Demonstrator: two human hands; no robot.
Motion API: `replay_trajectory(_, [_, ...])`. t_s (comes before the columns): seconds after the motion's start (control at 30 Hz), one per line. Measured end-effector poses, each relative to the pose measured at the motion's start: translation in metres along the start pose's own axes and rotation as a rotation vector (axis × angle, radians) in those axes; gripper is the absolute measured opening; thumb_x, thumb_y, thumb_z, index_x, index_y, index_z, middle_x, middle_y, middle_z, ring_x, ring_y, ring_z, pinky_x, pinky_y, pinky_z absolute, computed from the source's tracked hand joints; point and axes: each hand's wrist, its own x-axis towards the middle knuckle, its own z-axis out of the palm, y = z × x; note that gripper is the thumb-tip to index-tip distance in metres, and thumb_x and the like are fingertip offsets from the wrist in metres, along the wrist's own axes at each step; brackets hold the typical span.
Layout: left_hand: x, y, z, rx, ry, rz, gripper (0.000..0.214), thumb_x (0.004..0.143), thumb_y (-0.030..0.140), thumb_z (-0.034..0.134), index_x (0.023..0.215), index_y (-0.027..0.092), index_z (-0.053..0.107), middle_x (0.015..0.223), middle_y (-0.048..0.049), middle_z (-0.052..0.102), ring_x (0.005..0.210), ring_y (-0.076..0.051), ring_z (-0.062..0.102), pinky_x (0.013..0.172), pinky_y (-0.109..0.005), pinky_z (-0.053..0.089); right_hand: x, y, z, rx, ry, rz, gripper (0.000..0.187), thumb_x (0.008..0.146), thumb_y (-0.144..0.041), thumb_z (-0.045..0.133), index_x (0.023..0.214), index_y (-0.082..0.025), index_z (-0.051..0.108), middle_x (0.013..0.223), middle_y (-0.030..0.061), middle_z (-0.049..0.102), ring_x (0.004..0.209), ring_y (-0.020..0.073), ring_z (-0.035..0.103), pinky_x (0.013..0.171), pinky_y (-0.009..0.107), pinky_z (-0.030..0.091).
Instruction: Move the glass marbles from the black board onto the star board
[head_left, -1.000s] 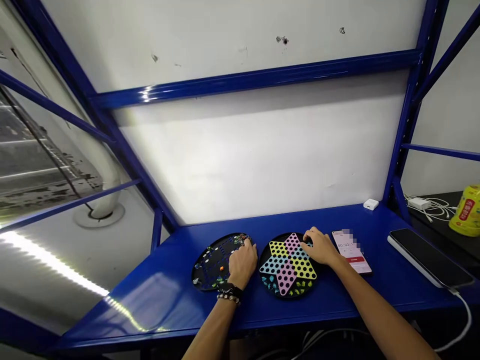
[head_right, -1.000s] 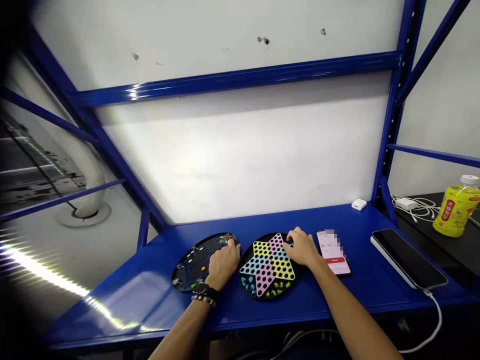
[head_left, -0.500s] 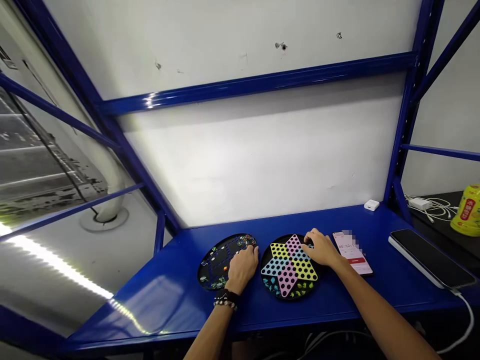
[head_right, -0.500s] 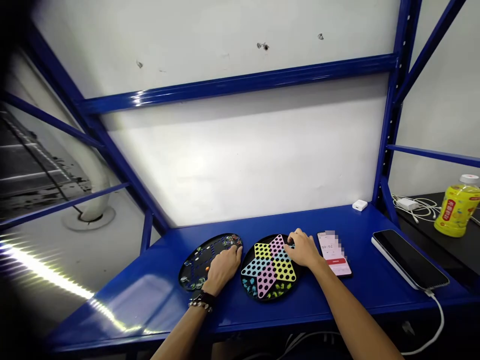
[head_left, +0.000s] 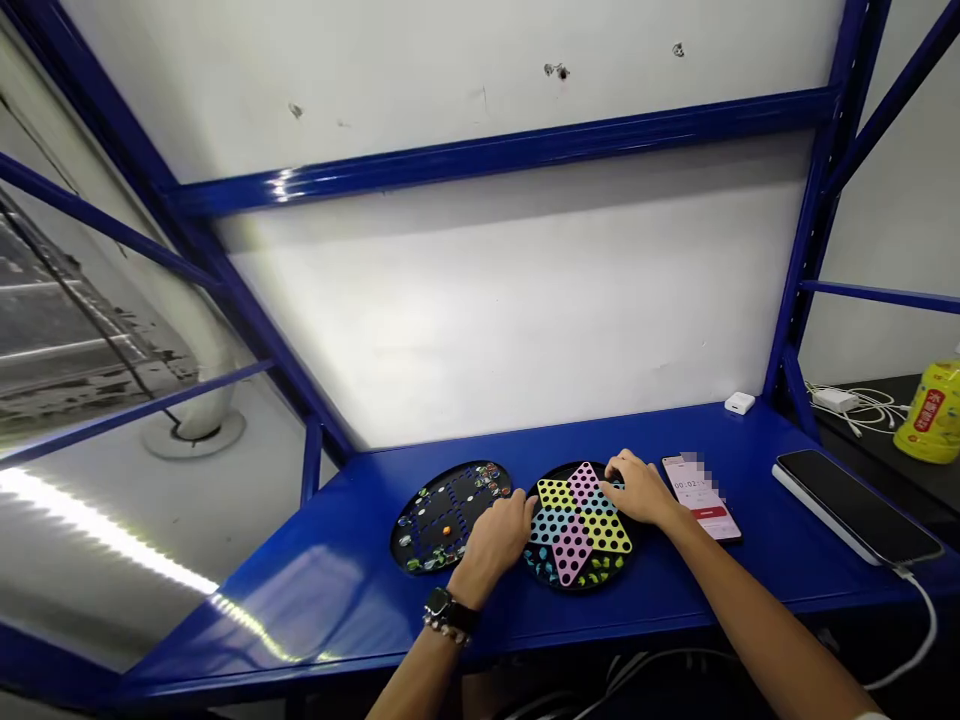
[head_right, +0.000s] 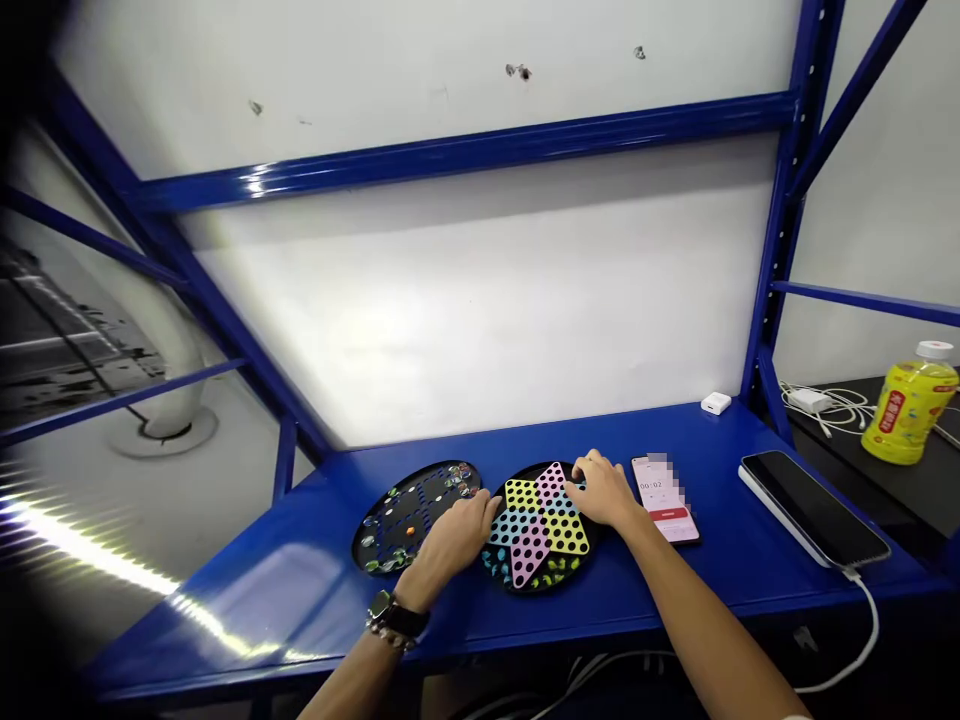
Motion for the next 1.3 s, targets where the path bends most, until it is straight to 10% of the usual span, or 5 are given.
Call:
replay_trajectory(0.53, [0.027,-0.056,-0.004,-0.506,0.302,-0.079,0.037,0.095,0.046,0.032,0.093,0.022,0.06,0.087,-0.0049,0.072,0.082,-0.022,0.067,0.075,-0.032,0.049,-0.002,-0.005,-0.002,0.022,-0.003,0.014,0.015,0.088,-0.035,0.055,0.088,-0.022,0.061,0.102,0.0041,0.06,0.09,0.0187,0.057,0.082,0.034,0.035])
replay_trajectory(0.83, [0.009,-0.137,-0.002,-0.403,-0.019,-0.137,0.04,0.088,0.042,0.039,0.108,0.021,0.066,0.102,-0.0048,0.074,0.089,-0.022,0.069,0.081,-0.031,0.053,-0.002,-0.003,-0.001,0.014,0.002,-0.001,0.015,0.089,-0.035,0.053,0.086,-0.022,0.06,0.101,0.0037,0.059,0.09,0.019,0.057,0.083,0.034,0.036])
replay_trajectory(1.3, [0.014,-0.008,-0.018,-0.118,-0.029,0.122,0.022,0.093,0.034,0.045,0.095,0.025,0.065,0.101,-0.0045,0.067,0.089,-0.02,0.064,0.074,-0.029,0.047,-0.001,-0.002,0.0,0.012,0.002,0.005,0.014,0.088,-0.034,0.055,0.089,-0.022,0.061,0.102,0.0032,0.059,0.093,0.0186,0.058,0.081,0.033,0.034])
